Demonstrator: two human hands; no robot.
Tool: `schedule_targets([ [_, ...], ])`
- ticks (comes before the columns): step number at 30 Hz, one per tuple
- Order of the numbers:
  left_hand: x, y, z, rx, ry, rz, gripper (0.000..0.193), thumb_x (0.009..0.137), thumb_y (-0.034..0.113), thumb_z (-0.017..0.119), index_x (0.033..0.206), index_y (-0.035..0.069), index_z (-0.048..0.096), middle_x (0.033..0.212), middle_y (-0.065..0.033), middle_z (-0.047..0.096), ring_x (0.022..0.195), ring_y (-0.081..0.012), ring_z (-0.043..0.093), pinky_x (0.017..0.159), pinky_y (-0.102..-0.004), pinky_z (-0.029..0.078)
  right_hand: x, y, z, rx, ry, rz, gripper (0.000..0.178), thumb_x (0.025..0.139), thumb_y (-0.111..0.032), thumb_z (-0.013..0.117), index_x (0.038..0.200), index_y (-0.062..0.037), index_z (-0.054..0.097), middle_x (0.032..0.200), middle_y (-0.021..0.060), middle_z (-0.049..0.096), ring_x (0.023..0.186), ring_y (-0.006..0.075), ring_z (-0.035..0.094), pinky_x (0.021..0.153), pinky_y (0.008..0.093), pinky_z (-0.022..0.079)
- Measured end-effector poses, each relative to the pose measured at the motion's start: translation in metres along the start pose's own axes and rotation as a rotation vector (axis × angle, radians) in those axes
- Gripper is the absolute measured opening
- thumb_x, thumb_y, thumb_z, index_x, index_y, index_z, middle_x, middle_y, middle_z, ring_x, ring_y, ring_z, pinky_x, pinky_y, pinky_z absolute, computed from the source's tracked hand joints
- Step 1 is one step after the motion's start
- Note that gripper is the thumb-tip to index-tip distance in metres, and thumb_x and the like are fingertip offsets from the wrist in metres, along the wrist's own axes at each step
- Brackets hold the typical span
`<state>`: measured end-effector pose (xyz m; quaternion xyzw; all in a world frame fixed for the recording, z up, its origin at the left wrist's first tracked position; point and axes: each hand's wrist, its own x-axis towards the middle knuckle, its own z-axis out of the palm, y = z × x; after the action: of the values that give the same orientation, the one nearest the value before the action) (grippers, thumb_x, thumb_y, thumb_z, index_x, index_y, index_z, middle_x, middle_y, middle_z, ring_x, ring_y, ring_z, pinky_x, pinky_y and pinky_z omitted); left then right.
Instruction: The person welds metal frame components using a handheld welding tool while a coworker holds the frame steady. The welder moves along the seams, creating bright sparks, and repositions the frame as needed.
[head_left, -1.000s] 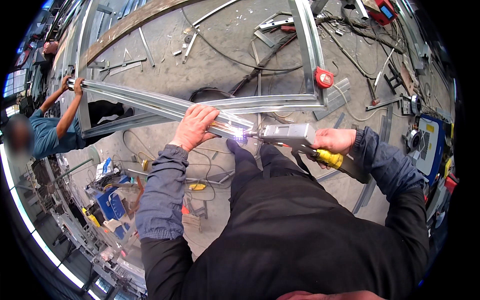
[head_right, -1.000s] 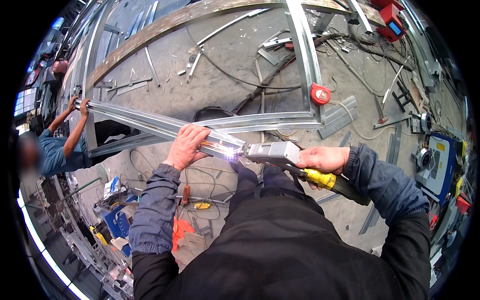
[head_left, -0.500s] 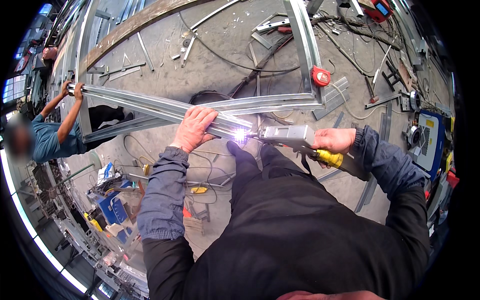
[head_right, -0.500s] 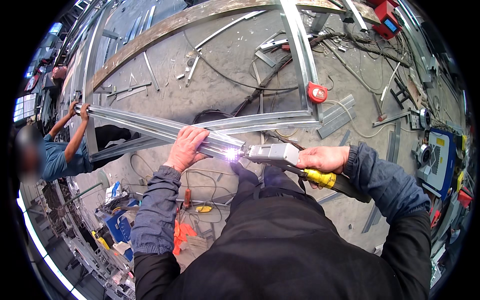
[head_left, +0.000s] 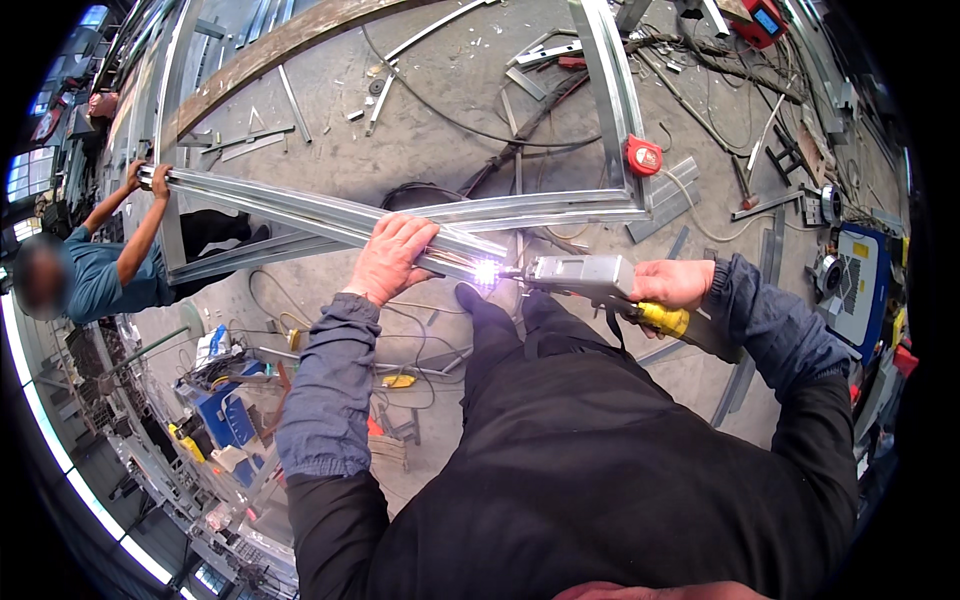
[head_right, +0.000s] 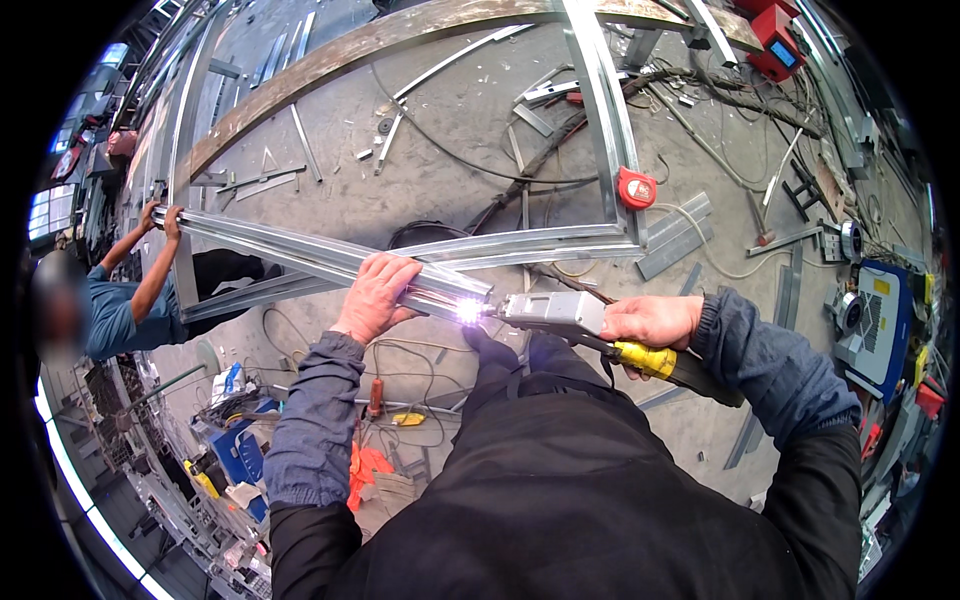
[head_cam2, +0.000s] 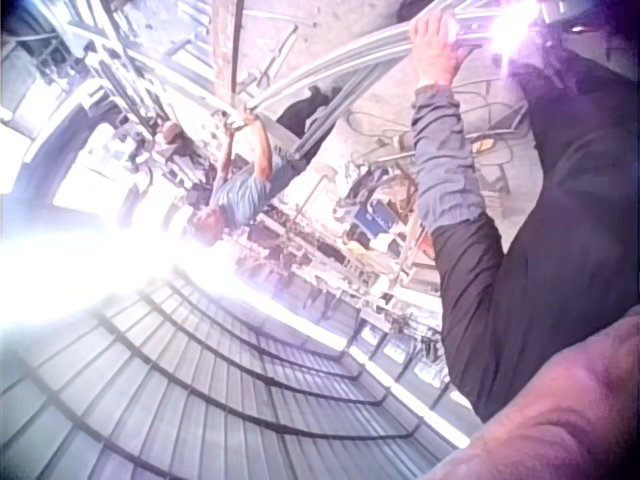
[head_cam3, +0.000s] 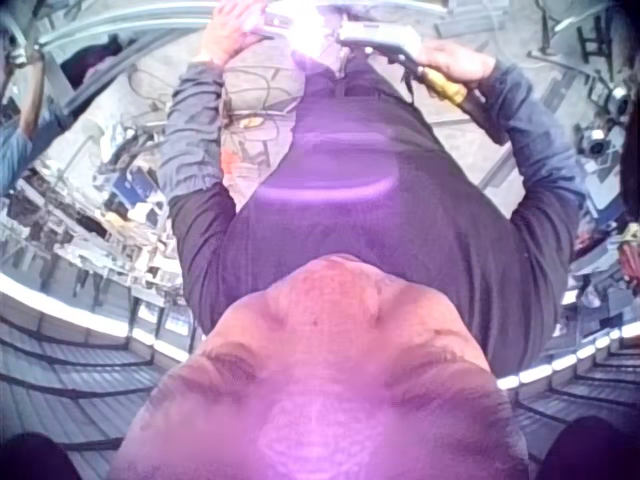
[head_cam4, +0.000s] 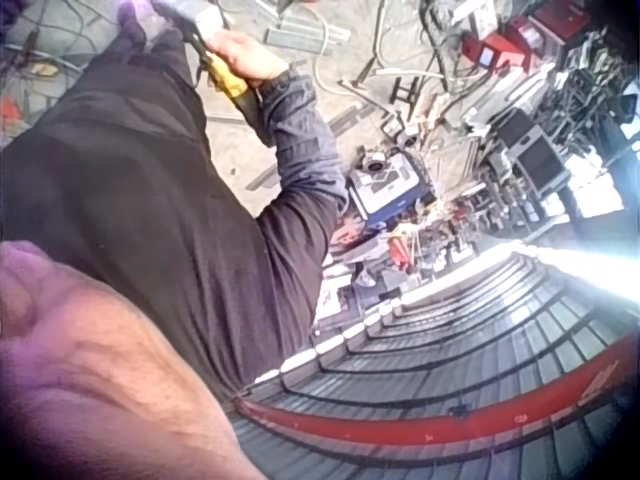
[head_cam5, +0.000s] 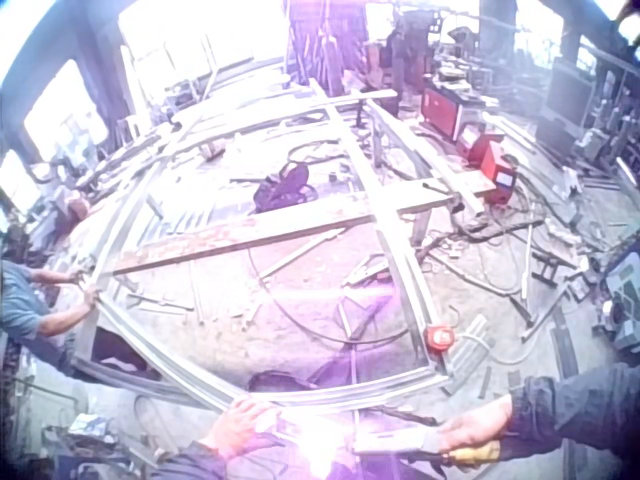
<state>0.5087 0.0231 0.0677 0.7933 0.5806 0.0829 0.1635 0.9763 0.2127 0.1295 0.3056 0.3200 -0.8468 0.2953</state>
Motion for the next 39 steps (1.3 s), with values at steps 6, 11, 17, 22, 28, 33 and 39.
schedule_targets([
  [6,-0.001,0.001,0.001,-0.002,0.005,-0.004,0.09,0.064,0.03,0.097,0.144,0.011,0.062,0.141,-0.008,0.065,0.136,-0.0315,0.059,0.123,-0.049,0.041,-0.001,0.003,-0.001,-0.005,-0.014,-0.023,0.038,0.113,-0.043,0.063,0.118,-0.0058,0.056,0.094,0.013,0.069,0.075,0.0271,0.075,0.067,0.0433,0.063],
  [11,0.004,0.001,-0.001,-0.016,0.001,0.009,0.086,0.067,0.033,0.096,0.143,0.011,0.062,0.14,-0.0081,0.065,0.135,-0.0315,0.059,0.123,-0.0488,0.041,-0.007,0.006,0.0,-0.019,-0.001,-0.051,0.037,0.113,-0.041,0.062,0.115,-0.0039,0.059,0.092,0.0117,0.069,0.074,0.026,0.074,0.068,0.0418,0.063],
  [17,-0.006,-0.006,0.008,-0.047,0.107,0.042,0.082,0.07,0.033,0.096,0.141,0.011,0.062,0.137,-0.0077,0.066,0.133,-0.0324,0.06,0.119,-0.0494,0.044,-0.032,0.023,0.013,-0.221,0.125,-0.126,0.033,0.112,-0.03,0.059,0.128,-0.0016,0.063,0.098,0.0119,0.072,0.076,0.024,0.075,0.068,0.0398,0.062],
  [22,-0.017,-0.011,0.004,-0.067,0.176,0.106,0.082,0.068,0.032,0.097,0.138,0.008,0.062,0.131,-0.01,0.066,0.131,-0.0328,0.06,0.117,-0.0485,0.044,-0.04,0.009,0.105,-0.078,0.3,-0.382,0.054,0.108,-0.04,0.063,0.149,-0.0049,0.06,0.094,0.0119,0.072,0.07,0.0243,0.073,0.063,0.0373,0.061],
  [28,-0.012,-0.02,0.021,-0.159,0.257,0.207,0.088,0.073,0.038,0.095,0.145,0.004,0.058,0.14,-0.014,0.063,0.14,-0.0341,0.056,0.127,-0.0502,0.038,0.032,0.014,0.187,0.096,0.383,-0.685,0.105,0.09,-0.075,0.078,0.162,-0.0061,0.046,0.095,0.0126,0.067,0.066,0.0265,0.071,0.056,0.0401,0.059],
  [33,-0.079,-0.029,0.008,-0.385,0.396,0.19,0.079,0.082,0.035,0.091,0.147,0.004,0.059,0.147,-0.0167,0.059,0.143,-0.0375,0.053,0.126,-0.0515,0.04,0.123,-0.03,0.27,0.084,0.494,-0.794,0.104,0.093,-0.075,0.075,0.164,-0.0069,0.042,0.096,0.01,0.067,0.069,0.0244,0.072,0.058,0.0389,0.06],
  [39,-0.148,-0.083,-0.048,-0.794,-0.182,0.182,0.067,0.09,0.045,0.088,0.142,0.009,0.065,0.133,-0.0173,0.068,0.129,-0.0362,0.065,0.108,-0.0448,0.054,0.212,-0.133,0.331,0.031,0.567,-0.913,0.083,0.109,-0.068,0.057,0.165,-0.0087,0.041,0.102,0.0073,0.065,0.072,0.0206,0.068,0.062,0.0389,0.061],
])
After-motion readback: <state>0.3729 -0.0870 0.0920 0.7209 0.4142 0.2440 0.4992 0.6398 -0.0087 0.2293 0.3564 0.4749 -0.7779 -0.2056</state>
